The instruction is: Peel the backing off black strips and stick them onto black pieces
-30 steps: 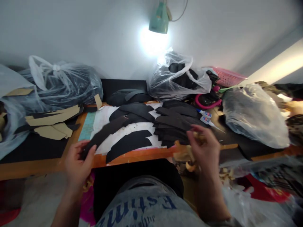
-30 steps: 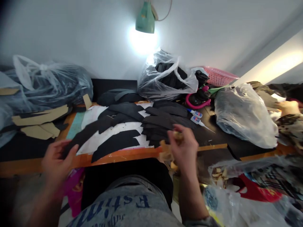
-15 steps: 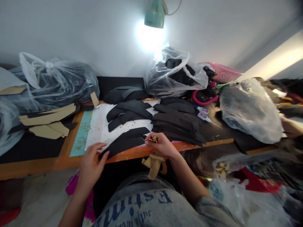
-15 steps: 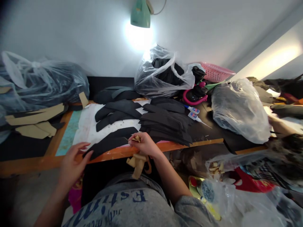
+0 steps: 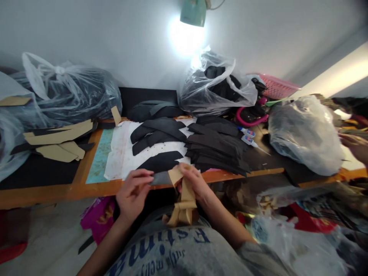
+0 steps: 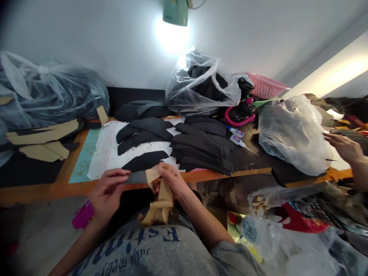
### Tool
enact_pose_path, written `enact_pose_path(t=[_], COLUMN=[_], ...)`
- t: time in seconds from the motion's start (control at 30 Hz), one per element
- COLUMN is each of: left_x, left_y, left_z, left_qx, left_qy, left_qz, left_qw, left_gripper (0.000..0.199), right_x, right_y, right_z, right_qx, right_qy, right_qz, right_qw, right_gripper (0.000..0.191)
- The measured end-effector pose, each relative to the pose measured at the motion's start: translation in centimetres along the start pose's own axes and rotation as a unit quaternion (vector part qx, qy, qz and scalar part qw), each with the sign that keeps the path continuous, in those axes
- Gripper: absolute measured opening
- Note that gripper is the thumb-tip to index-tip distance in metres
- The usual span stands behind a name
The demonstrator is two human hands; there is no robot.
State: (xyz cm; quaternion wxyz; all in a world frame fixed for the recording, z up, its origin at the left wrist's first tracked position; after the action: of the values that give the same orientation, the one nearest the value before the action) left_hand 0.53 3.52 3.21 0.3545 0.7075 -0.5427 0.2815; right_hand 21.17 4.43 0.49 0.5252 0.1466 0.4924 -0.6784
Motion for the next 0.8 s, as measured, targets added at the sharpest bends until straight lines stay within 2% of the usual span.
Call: enact_pose_path(t=[0.07,0.13,0.23,0.33,0.37,0.4,0.47,0.53,0.57,0.6,0.67,0.73,0.8], left_x=[-1.9,-3.8,-5.5,-5.5,-5.1,-4.6,-3.1,-1.6,-1.0,-0.5,0.1,0.0,-0.3], left_y=[2.6,5.3,9.0,10.7,10.5,9.6,6.4,2.3,0.6,-0.7,-2.3,-2.7,-2.5], left_z=[0.5,0.7,0.0,-1.0,-1.4,-1.8,-2.0,-1.3,-0.8,-0.3,0.5,1.0,1.4], left_qx=[0.125,0.214,0.251,0.242,0.211,0.153,-0.037,-0.235,-0.303,-0.344,-0.366,-0.343,-0.315], left_qy=[0.059,0.106,0.163,0.168,0.16,0.15,0.116,0.076,0.058,0.045,0.041,0.059,0.083], left_qz=[0.044,0.081,0.067,0.052,0.045,0.028,-0.016,-0.038,-0.034,-0.025,-0.01,0.001,0.004], left_qw=[0.989,0.968,0.952,0.954,0.963,0.976,0.992,0.968,0.95,0.938,0.93,0.938,0.945], left_gripper=[0.006,0.016,0.023,0.027,0.027,0.026,0.023,0.028,0.034,0.041,0.048,0.048,0.044], right_x=[-1.1,-2.3,-3.7,-4.3,-4.3,-4.2,-4.0,-3.7,-3.6,-3.4,-3.2,-3.0,-2.9], right_y=[2.5,5.1,7.9,8.3,7.6,6.6,4.0,1.4,0.4,-0.5,-1.5,-1.8,-1.5], right_z=[0.5,1.2,2.2,2.9,3.0,3.1,3.1,2.9,2.8,2.6,2.5,2.5,2.6], right_qx=[0.098,0.159,0.178,0.143,0.117,0.087,0.03,-0.007,-0.018,-0.025,-0.038,-0.049,-0.043], right_qy=[0.053,0.101,0.133,0.126,0.114,0.105,0.1,0.108,0.112,0.114,0.117,0.12,0.109], right_qz=[-0.045,-0.066,-0.024,0.086,0.142,0.205,0.321,0.384,0.398,0.409,0.435,0.455,0.454], right_qw=[0.993,0.98,0.975,0.978,0.976,0.969,0.941,0.917,0.91,0.905,0.892,0.881,0.883], right_gripper=[0.041,0.042,0.046,0.039,0.038,0.038,0.038,0.036,0.035,0.033,0.028,0.03,0.031])
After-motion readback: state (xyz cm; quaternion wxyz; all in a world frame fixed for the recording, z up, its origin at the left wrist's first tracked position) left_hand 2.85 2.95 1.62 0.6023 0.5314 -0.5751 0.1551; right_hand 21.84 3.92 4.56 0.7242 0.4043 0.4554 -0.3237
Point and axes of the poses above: each hand's wrist, its own z-axis away from the middle knuckle, its own y-axis out of the back of the hand, x = y × z, the point moved 5 cm from there along -z, towards the middle knuckle, and after that the axes turned 8 degrees about -y, right-handed, at the moved point
